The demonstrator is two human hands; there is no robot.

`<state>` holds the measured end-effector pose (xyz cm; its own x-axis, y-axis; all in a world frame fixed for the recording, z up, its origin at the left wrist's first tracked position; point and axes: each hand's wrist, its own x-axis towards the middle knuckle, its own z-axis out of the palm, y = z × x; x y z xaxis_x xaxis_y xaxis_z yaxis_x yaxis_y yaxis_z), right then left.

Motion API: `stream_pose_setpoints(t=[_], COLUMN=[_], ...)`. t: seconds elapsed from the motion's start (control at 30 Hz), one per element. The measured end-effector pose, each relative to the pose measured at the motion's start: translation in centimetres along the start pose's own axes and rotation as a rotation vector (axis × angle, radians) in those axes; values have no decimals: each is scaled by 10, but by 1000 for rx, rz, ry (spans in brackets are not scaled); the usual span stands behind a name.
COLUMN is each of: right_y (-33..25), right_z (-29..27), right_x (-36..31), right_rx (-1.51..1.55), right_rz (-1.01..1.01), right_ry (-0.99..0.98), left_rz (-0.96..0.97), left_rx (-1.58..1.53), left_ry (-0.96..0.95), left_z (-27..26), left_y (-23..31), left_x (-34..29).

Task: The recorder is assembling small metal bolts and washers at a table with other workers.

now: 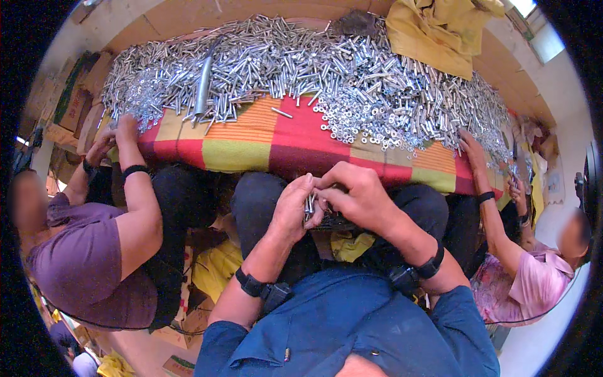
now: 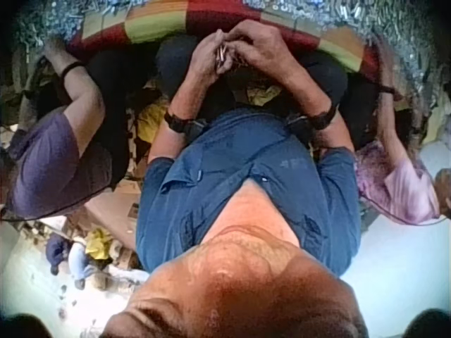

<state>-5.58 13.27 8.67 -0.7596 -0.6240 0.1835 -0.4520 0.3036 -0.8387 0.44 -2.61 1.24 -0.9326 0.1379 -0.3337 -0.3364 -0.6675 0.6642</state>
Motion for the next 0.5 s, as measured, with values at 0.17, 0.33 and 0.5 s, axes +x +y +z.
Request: stream_pose_setpoints(t=[0.17, 0.33, 0.5], right_y=[-10, 7, -1], right_z=[-10, 5, 10], right_x=[4, 10, 13], right_rx=[93, -224, -328], right_rz=[259, -47, -50], right_ry=[-49, -177, -275], left_rz=[8, 37, 67], left_rx=[-23, 163, 220], left_ry=[-13, 96, 120], left_z=[1, 7, 1], left_y=[5, 2, -13], left_x=[0, -5, 3])
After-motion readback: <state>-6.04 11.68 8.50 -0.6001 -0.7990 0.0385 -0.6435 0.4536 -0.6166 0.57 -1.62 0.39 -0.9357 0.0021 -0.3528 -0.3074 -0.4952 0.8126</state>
